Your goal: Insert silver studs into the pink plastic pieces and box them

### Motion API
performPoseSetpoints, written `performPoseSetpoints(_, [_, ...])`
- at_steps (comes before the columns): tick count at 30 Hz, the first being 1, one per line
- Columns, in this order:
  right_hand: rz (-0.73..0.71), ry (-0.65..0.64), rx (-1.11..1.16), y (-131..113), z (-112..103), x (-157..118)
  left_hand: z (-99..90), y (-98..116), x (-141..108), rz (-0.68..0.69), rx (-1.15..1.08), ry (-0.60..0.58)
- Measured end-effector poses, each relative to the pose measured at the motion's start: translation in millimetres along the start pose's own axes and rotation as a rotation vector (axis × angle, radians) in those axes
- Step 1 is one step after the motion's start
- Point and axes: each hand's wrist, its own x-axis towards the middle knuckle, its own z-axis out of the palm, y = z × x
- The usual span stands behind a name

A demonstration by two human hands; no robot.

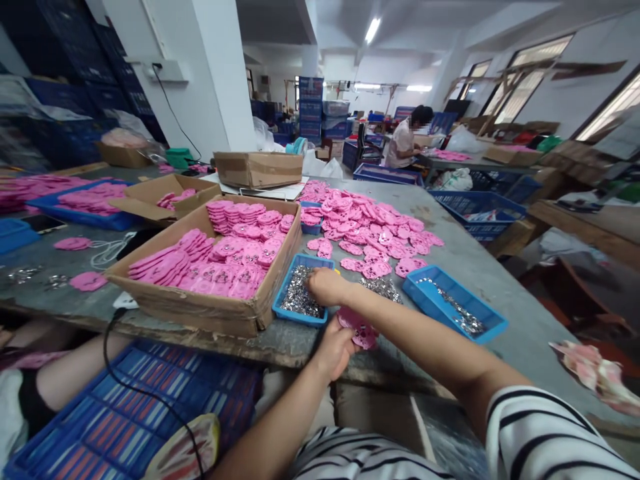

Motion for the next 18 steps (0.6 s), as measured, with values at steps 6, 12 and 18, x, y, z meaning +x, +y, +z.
performPoseSetpoints(6, [0.000, 0.052, 0.023, 2.5, -2.8, -2.3, 1.1, -0.2, 1.0, -0.014, 0.019, -0.001])
performPoseSetpoints(12, [0.013, 0.068, 0.055, 8.6, 0.7, -6.0, 0.9, 0.1, 0.7, -0.040, 0.036, -0.016])
performPoseSetpoints(18, [-0.001, 0.061, 0.066, 13.0, 4.1, -3.0, -1.3, 0.1, 0.4, -0.055, 0.042, -0.010])
